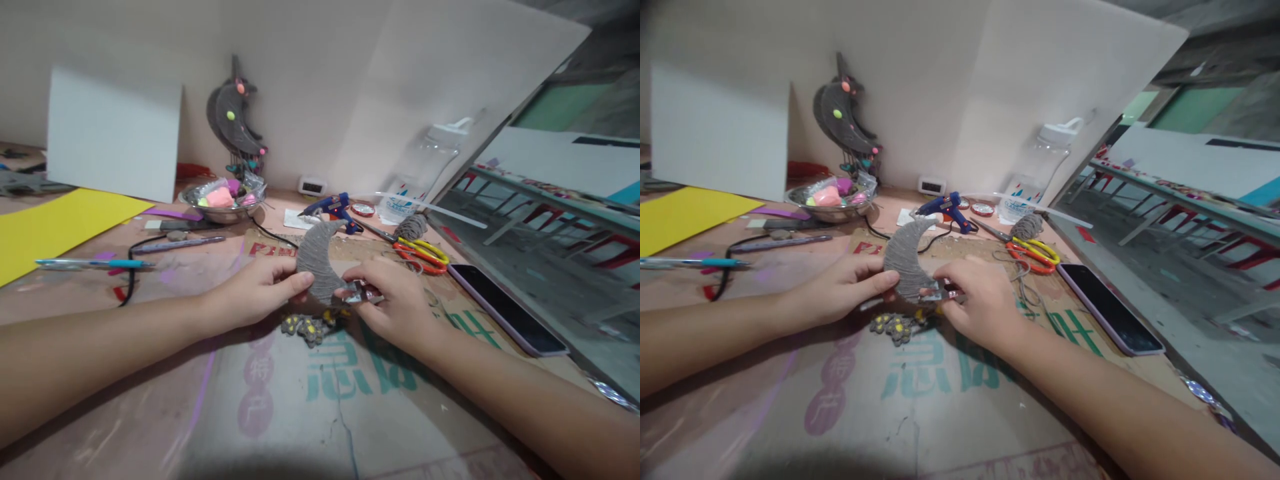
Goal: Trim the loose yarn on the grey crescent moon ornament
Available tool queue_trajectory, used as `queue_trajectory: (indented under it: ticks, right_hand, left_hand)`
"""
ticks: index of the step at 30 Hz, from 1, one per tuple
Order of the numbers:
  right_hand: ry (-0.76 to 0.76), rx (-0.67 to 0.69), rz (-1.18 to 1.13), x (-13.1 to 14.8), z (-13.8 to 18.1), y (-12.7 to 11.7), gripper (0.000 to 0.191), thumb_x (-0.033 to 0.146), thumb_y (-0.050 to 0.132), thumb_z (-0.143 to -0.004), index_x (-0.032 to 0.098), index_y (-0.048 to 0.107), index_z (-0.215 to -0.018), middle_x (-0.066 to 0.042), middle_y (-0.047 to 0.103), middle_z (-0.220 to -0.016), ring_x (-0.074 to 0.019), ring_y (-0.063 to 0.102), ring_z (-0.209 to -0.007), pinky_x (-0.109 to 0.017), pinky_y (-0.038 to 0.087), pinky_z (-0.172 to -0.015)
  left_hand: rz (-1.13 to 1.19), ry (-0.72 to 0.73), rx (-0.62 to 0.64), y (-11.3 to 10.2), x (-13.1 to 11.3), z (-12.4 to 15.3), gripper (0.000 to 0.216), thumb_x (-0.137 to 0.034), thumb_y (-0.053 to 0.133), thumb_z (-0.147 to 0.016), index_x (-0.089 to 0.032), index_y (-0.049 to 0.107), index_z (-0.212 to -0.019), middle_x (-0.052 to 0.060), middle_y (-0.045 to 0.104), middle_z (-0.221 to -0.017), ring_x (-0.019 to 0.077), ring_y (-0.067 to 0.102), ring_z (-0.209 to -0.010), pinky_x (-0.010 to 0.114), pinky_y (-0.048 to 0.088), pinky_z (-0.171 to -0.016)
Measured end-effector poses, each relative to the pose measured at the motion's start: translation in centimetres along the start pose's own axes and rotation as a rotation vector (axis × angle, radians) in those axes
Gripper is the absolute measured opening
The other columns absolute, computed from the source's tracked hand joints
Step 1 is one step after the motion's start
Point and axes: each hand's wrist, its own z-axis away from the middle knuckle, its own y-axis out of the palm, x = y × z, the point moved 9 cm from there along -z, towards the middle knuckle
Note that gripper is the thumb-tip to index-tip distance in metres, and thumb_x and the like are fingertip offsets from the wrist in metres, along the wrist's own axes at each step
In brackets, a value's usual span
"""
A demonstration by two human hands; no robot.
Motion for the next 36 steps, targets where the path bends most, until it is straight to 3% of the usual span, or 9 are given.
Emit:
queue_trajectory:
  ticks: [5,13,19,26,32,36]
  right_hand:
    - [-0.011,0.006,-0.044,0.1,0.2,0.1,0.003,0.019,0.058,-0.077,0.018,0.060,-0.076,-0.001,0.059,-0.063,-0.0134,0.048,-0.059,-0.026,0.031,-0.056]
    - [0.041,0.024,-0.120,-0.3,0.3,0.4,0.006,0.014,0.057,-0.073,0.018,0.060,-0.075,-0.001,0.058,-0.065,-0.0128,0.049,-0.060,-0.025,0.033,-0.057]
    - [0.060,0.006,-0.152,-0.4,0.3,0.3,0.005,0.017,0.056,-0.076,0.018,0.059,-0.072,0.000,0.055,-0.062,-0.0120,0.047,-0.057,-0.024,0.032,-0.056]
    - [0.106,0.027,-0.138,-0.9,0.4,0.5,0.006,0.015,0.055,-0.076,0.018,0.059,-0.074,0.000,0.055,-0.063,-0.0127,0.048,-0.059,-0.024,0.033,-0.056]
    - [0.084,0.020,-0.149,-0.5,0.3,0.4,0.006,0.014,0.055,-0.075,0.017,0.059,-0.073,0.000,0.056,-0.063,-0.0122,0.048,-0.058,-0.024,0.033,-0.056]
    - [0.096,0.017,-0.144,-0.8,0.2,0.4,0.007,0.012,0.055,-0.074,0.017,0.060,-0.073,0.000,0.056,-0.063,-0.0122,0.048,-0.059,-0.024,0.033,-0.056]
  left_hand:
    - [-0.073,0.105,0.052,0.6,-0.8,0.1,0.017,-0.029,0.053,-0.083,-0.015,0.063,-0.084,-0.001,0.066,-0.078,0.0121,0.058,-0.069,0.020,0.044,-0.061]
    - [-0.146,0.192,0.115,1.3,-1.4,0.1,0.025,-0.027,0.062,-0.078,-0.017,0.065,-0.100,0.003,0.070,-0.100,0.0181,0.063,-0.091,0.028,0.048,-0.082]
    - [-0.180,0.145,0.143,1.5,-1.0,0.1,0.021,-0.023,0.053,-0.082,-0.016,0.067,-0.096,0.002,0.072,-0.092,0.0158,0.064,-0.081,0.025,0.049,-0.074]
    - [-0.114,0.142,0.173,1.7,-0.9,-0.1,0.020,-0.025,0.058,-0.081,-0.016,0.065,-0.097,0.003,0.070,-0.098,0.0168,0.062,-0.090,0.026,0.047,-0.080]
    - [-0.129,0.063,0.115,0.9,-0.5,-0.1,0.026,-0.034,0.049,-0.086,-0.014,0.064,-0.076,0.000,0.066,-0.074,0.0134,0.060,-0.069,0.021,0.045,-0.062]
    - [-0.143,0.069,0.123,1.0,-0.5,-0.1,0.022,-0.030,0.050,-0.085,-0.015,0.064,-0.077,0.000,0.066,-0.075,0.0131,0.059,-0.069,0.021,0.043,-0.061]
